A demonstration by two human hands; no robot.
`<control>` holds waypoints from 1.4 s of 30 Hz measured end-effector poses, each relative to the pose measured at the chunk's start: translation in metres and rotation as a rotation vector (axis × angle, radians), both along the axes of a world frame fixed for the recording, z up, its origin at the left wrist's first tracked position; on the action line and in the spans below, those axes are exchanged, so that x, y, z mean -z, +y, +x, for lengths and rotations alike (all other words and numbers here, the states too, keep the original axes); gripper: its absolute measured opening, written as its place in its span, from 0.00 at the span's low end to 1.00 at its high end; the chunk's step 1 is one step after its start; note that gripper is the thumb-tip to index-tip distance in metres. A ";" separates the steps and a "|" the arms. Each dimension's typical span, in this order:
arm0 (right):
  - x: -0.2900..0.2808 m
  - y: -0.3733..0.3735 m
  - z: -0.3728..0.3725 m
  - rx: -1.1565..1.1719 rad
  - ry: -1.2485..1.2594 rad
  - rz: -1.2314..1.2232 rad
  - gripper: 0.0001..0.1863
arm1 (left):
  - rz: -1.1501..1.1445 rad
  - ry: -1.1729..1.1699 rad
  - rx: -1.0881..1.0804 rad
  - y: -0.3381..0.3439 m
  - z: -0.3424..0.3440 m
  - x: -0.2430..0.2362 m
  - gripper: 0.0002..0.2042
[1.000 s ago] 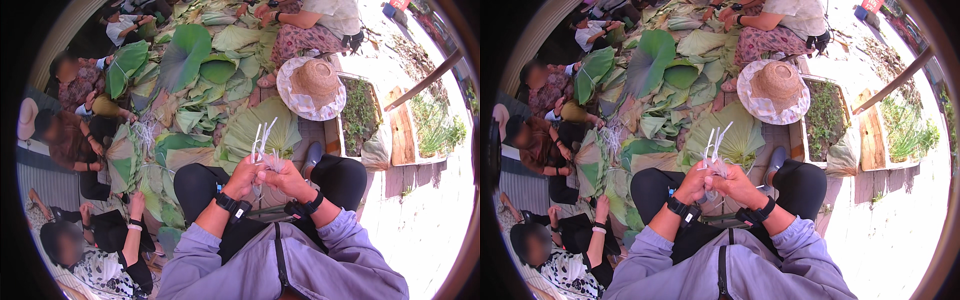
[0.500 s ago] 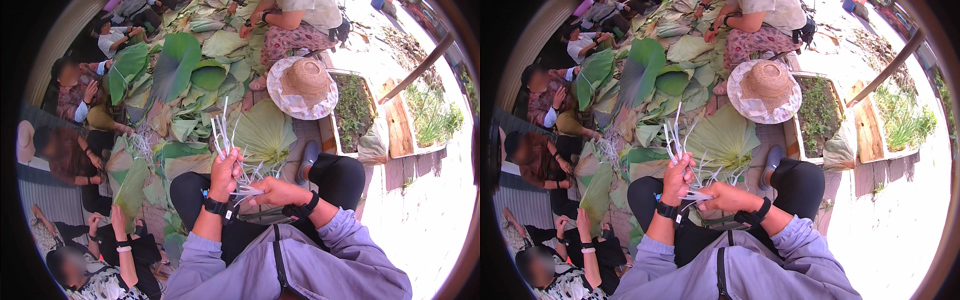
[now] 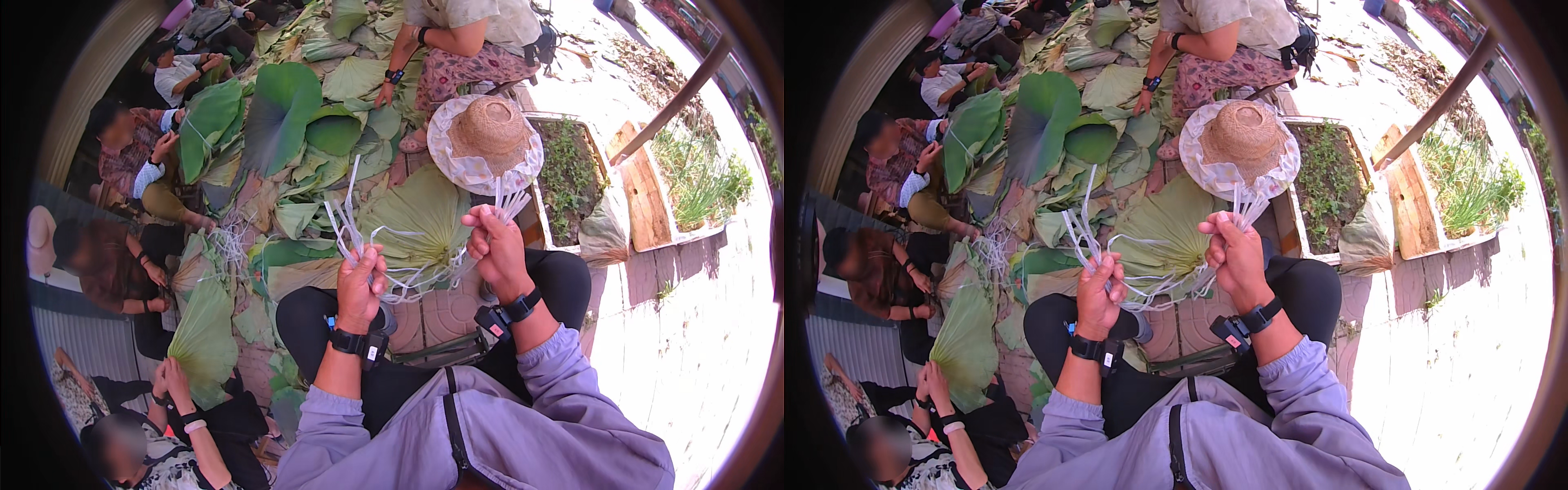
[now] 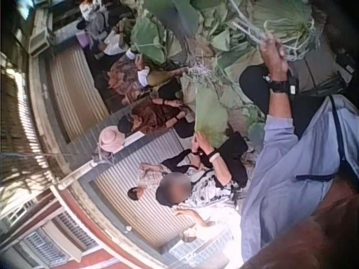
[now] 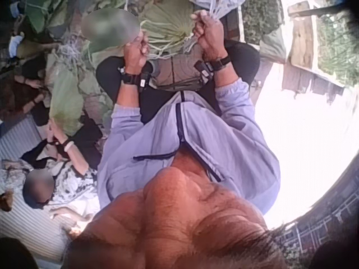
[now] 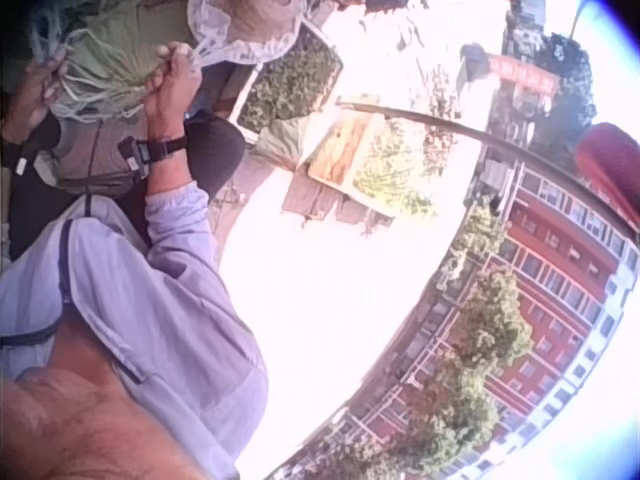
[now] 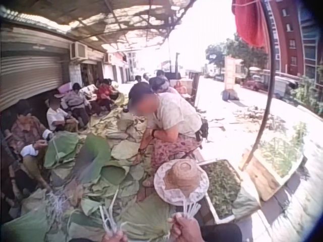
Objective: The person sits on the ground and ties large green leaves together using white plastic strips. They gather the leaves, wrap the strips around the bundle, and secure them by hand.
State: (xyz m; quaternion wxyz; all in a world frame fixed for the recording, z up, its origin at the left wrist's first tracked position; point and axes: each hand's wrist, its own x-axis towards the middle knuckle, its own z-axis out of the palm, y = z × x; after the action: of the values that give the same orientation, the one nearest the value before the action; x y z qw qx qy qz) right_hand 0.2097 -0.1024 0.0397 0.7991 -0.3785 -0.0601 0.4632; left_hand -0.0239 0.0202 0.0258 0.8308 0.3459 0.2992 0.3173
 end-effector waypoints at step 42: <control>-0.007 0.017 -0.090 -0.638 -0.671 -0.260 0.10 | -0.087 -0.117 -0.143 -0.012 0.006 -0.011 0.07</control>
State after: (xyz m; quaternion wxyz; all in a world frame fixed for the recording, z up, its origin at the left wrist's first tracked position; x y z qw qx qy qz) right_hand 0.1202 -0.0858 0.0468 0.4998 -0.5664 -0.3695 0.5413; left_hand -0.0184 0.0080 0.0365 0.8362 0.2682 0.2874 0.3825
